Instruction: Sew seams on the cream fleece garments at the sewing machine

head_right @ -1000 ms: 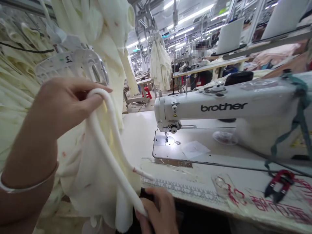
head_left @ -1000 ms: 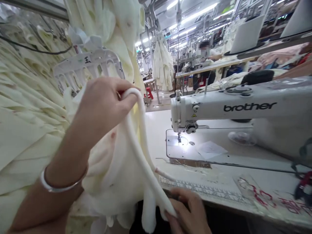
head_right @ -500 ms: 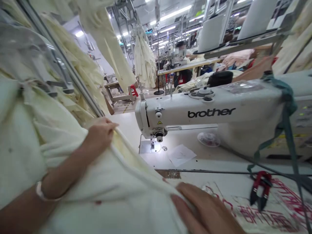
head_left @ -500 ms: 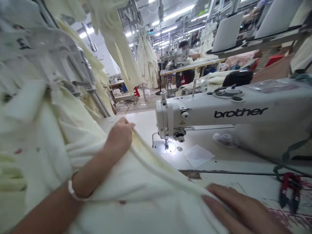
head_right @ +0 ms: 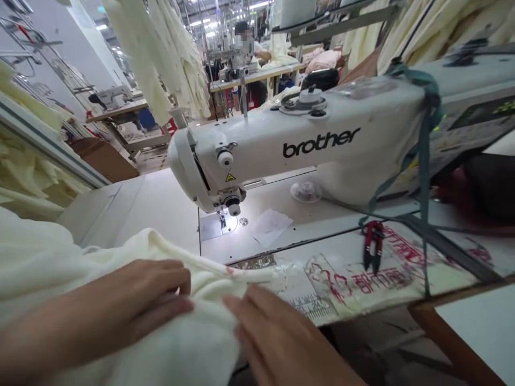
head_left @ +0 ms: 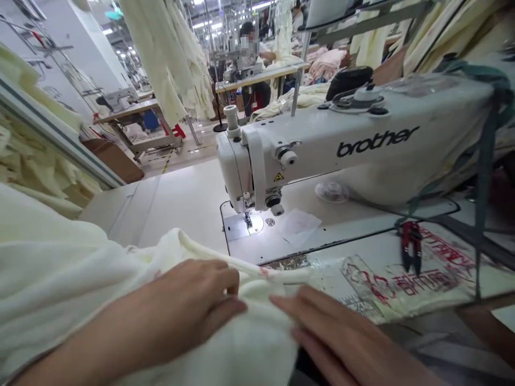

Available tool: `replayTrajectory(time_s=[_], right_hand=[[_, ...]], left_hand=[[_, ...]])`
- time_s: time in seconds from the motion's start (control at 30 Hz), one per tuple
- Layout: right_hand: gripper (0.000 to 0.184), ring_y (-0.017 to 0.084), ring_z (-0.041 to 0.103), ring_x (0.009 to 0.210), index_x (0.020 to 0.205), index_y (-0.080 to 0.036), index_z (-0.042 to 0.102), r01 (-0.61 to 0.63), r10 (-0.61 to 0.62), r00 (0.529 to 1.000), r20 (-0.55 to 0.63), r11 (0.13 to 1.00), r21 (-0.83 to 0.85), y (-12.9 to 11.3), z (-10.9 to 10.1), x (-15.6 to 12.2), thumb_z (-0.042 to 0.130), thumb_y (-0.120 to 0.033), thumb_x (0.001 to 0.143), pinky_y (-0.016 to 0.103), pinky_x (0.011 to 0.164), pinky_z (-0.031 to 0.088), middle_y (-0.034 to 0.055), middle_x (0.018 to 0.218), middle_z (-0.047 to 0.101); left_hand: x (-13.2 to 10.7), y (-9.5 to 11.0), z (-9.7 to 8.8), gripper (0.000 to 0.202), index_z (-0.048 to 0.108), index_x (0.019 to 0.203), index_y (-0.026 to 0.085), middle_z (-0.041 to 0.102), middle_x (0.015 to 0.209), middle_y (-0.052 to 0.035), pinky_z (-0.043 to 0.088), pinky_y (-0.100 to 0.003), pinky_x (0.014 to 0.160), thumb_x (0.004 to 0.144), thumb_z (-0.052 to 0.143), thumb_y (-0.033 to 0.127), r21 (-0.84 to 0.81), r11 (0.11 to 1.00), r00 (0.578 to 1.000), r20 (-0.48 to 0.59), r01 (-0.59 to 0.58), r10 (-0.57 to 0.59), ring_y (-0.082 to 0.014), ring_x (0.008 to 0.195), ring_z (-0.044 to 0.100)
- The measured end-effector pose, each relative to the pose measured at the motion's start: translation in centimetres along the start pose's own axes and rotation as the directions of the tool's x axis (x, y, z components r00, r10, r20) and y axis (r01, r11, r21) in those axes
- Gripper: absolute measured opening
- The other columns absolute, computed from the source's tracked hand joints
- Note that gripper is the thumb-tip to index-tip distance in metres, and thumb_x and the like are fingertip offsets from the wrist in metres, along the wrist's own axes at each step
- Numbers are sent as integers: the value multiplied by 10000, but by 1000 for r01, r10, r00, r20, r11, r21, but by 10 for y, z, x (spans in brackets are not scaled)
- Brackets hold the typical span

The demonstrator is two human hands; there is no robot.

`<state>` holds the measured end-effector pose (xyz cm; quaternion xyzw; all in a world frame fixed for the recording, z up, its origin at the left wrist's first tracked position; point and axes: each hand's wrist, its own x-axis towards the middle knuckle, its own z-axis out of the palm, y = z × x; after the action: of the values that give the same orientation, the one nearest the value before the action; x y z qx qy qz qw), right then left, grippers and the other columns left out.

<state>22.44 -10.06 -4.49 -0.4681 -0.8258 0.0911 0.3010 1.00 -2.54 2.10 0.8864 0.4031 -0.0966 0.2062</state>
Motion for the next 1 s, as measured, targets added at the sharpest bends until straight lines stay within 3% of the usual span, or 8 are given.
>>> replayTrajectory(time_s=[0.07,0.17,0.3,0.43,0.57,0.77,0.87,1.0], right_hand=[[223,194,639,852,1014,-216,575,-137,138,988,67,990,-11,14,11,10,430,-120,875,315,704,539,26,919,668],[117,197,600,771,810,-191,546,-343,343,922,181,939,-32,33,23,24,537,-74,816,327,659,488,23,816,625],[148,185,554,835,757,-186,544,-352,336,928,164,932,84,44,25,34,594,-57,810,316,718,445,21,841,561],[171,187,529,865,709,-182,530,-353,320,928,189,919,178,49,26,37,632,-70,789,306,745,424,18,825,529],[105,180,534,863,746,-190,552,-382,314,909,274,892,243,51,15,40,592,-111,802,304,754,398,13,845,564],[66,128,509,663,772,-198,565,-515,284,801,527,776,364,52,-12,50,559,-246,816,255,595,357,-31,721,579],[91,115,485,626,721,-182,545,-538,280,793,541,737,408,52,-13,54,590,-232,783,243,553,342,-36,670,553],[92,110,486,610,706,-181,557,-527,309,813,494,751,398,52,-12,55,607,-227,769,239,546,347,-41,643,552]], left_hand=[[22,-7,9,282,555,814,181,639,874,-48,436,-334,663,937,362,345,150,985,996,-14,90,-89,-214,782,623],[47,-8,24,264,558,825,141,633,824,-82,431,-353,607,926,373,300,245,959,989,-62,145,-134,-243,710,619],[55,3,30,177,547,971,135,605,953,-96,468,-424,734,897,460,269,296,953,989,-149,65,-21,-275,866,586],[65,5,32,277,533,971,127,566,1041,-99,436,-405,886,824,609,349,167,983,995,-51,-70,80,-253,1002,512],[72,-2,34,165,507,898,145,557,1013,-90,422,-352,844,848,564,291,82,989,991,-29,-127,130,-213,945,503],[62,-5,22,235,508,994,213,616,949,-20,384,-296,715,830,557,374,-253,966,999,9,-46,50,-185,861,549],[60,-5,15,332,589,998,238,642,986,-14,381,-290,743,779,605,488,-315,949,999,30,-30,41,-193,906,552],[60,-3,10,333,645,820,198,641,787,4,360,-261,656,834,505,499,-372,928,998,54,6,15,-135,729,532]])
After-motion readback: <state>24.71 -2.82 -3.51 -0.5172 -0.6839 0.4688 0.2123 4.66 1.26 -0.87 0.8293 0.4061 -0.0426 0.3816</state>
